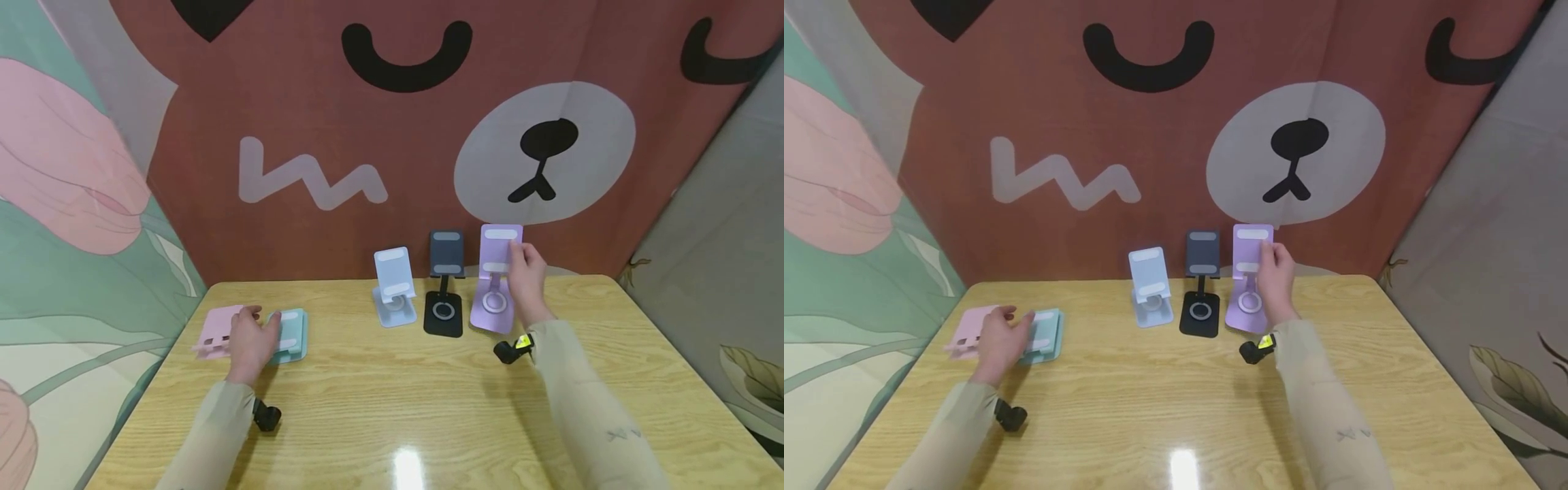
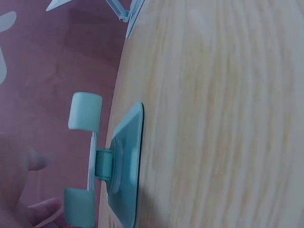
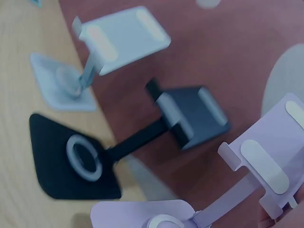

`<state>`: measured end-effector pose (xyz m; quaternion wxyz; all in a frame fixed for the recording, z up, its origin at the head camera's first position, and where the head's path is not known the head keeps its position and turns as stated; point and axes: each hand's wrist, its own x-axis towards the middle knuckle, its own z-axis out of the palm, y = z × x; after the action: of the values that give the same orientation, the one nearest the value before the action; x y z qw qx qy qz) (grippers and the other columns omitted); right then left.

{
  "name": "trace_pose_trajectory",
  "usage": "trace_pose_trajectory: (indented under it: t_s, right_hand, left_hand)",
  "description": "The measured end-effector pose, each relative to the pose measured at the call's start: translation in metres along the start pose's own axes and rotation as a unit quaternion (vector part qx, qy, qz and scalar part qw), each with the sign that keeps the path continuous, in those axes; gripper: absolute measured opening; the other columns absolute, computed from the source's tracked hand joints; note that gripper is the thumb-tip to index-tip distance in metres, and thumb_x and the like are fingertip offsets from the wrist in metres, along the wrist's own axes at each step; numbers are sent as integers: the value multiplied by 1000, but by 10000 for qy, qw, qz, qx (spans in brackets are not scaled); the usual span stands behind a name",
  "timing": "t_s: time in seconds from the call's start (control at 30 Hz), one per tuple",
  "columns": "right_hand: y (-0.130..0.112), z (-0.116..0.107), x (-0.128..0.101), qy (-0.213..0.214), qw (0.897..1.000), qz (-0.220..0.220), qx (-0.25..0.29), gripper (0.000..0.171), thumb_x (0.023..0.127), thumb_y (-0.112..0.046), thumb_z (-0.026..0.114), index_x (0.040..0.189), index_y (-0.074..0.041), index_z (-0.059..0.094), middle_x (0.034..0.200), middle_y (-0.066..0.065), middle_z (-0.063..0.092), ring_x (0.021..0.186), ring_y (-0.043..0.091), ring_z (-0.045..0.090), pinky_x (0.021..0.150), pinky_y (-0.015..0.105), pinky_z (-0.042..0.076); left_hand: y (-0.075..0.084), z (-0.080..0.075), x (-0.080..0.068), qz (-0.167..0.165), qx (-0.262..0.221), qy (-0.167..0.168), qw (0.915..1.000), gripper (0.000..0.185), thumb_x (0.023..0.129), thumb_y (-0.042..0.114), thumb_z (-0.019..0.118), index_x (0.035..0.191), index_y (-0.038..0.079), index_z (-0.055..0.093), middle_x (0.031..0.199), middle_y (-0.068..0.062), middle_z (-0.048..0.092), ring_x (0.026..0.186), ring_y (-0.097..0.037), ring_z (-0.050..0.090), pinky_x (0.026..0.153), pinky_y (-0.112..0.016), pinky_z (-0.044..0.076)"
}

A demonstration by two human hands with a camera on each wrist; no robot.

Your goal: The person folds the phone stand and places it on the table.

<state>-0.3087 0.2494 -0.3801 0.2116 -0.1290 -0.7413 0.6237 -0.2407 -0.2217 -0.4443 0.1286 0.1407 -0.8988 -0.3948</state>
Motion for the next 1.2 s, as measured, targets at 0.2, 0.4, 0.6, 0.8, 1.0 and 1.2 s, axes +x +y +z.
trace_pose_trajectory:
  t_s: [0.2, 0.4, 0.6, 0.8, 1.0, 1.2]
  right_hand:
    - [-23, -2, -8, 8, 9986, -174, 497, 38, 107, -48, 46, 98, -13, 55, 103, 5, 53, 101, 19, 46, 89, 31, 37]
    - [-38, 0, -14, -18, 9976, -22, 688, 34, 107, -45, 48, 98, -13, 56, 103, 4, 54, 103, 19, 46, 92, 32, 36]
    - [-46, 2, -22, -92, 9970, -60, 763, 34, 107, -43, 49, 97, -12, 57, 101, 4, 55, 103, 18, 47, 92, 31, 36]
    - [-55, 5, -32, -278, 9968, -52, 753, 36, 107, -46, 48, 97, -12, 56, 103, 5, 54, 105, 18, 46, 93, 33, 35]
    - [-65, 5, -43, -404, 9971, -116, 628, 39, 107, -49, 46, 98, -12, 55, 106, 6, 52, 107, 20, 45, 92, 36, 34]
    - [-73, 2, -55, -565, 9962, -203, 625, 39, 106, -50, 47, 104, -12, 57, 111, 6, 54, 111, 21, 45, 96, 40, 33]
  left_hand:
    - [7, 3, -2, 128, -4, 271, 9995, 57, 102, 36, 57, 139, -7, 48, 130, -28, 49, 115, -45, 49, 97, -57, 38]
    - [15, 6, -3, 236, -29, 288, 9993, 55, 101, 36, 59, 138, -5, 51, 129, -26, 52, 114, -44, 51, 96, -56, 40]
    - [24, 9, -8, 407, -228, 255, 9986, 53, 101, 35, 60, 136, -5, 52, 127, -26, 54, 108, -41, 53, 93, -54, 42]
    - [35, 11, -16, 493, -588, 181, 9969, 52, 102, 33, 61, 137, -5, 52, 130, -25, 54, 112, -42, 54, 95, -53, 43]
    - [47, 16, -23, 462, -851, -62, 9953, 53, 102, 35, 60, 139, -1, 50, 133, -23, 50, 116, -40, 52, 96, -51, 43]
    - [55, 23, -31, 556, -947, -176, 9938, 50, 102, 32, 62, 137, -1, 52, 131, -21, 52, 116, -39, 52, 97, -50, 42]
